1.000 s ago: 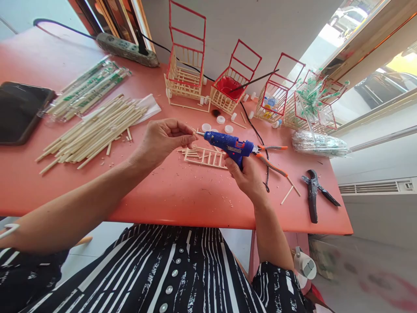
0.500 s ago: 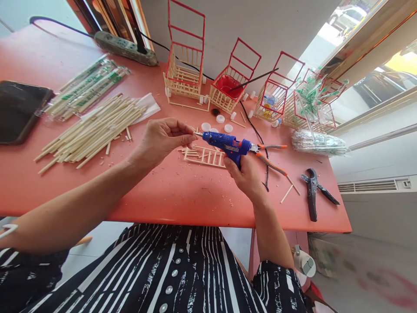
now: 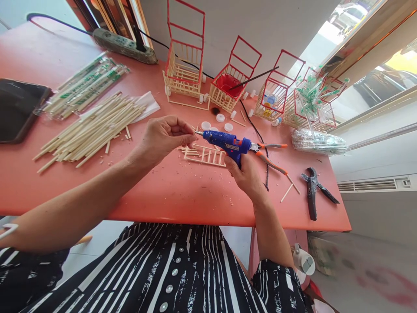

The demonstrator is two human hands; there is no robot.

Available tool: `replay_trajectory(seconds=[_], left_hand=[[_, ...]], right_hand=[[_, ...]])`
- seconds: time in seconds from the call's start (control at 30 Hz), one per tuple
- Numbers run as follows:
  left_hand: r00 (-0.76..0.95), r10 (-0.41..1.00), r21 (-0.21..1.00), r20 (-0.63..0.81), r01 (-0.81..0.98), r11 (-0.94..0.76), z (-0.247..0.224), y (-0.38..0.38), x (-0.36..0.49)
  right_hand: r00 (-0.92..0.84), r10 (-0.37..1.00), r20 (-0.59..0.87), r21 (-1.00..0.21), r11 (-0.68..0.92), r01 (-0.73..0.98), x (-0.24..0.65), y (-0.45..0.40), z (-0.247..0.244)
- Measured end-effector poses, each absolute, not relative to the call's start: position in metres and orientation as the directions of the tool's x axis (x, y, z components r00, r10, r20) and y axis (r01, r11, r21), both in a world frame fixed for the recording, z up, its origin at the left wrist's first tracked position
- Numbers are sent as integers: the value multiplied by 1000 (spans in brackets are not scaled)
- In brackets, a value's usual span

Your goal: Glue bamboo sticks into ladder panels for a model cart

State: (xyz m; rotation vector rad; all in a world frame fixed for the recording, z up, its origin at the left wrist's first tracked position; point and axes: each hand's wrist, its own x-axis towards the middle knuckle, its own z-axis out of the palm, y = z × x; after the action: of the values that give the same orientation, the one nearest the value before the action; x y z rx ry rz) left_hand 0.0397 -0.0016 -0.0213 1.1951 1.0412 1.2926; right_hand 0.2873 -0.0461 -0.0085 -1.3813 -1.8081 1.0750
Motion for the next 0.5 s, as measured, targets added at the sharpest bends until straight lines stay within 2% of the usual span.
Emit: replay_trajectory(seconds=[0.5], left_hand=[[35,994,988,103,-120,-98,-21,-1,39]], right_hand=[[-252,968,-14,-889,103,446,290,-45,-12]])
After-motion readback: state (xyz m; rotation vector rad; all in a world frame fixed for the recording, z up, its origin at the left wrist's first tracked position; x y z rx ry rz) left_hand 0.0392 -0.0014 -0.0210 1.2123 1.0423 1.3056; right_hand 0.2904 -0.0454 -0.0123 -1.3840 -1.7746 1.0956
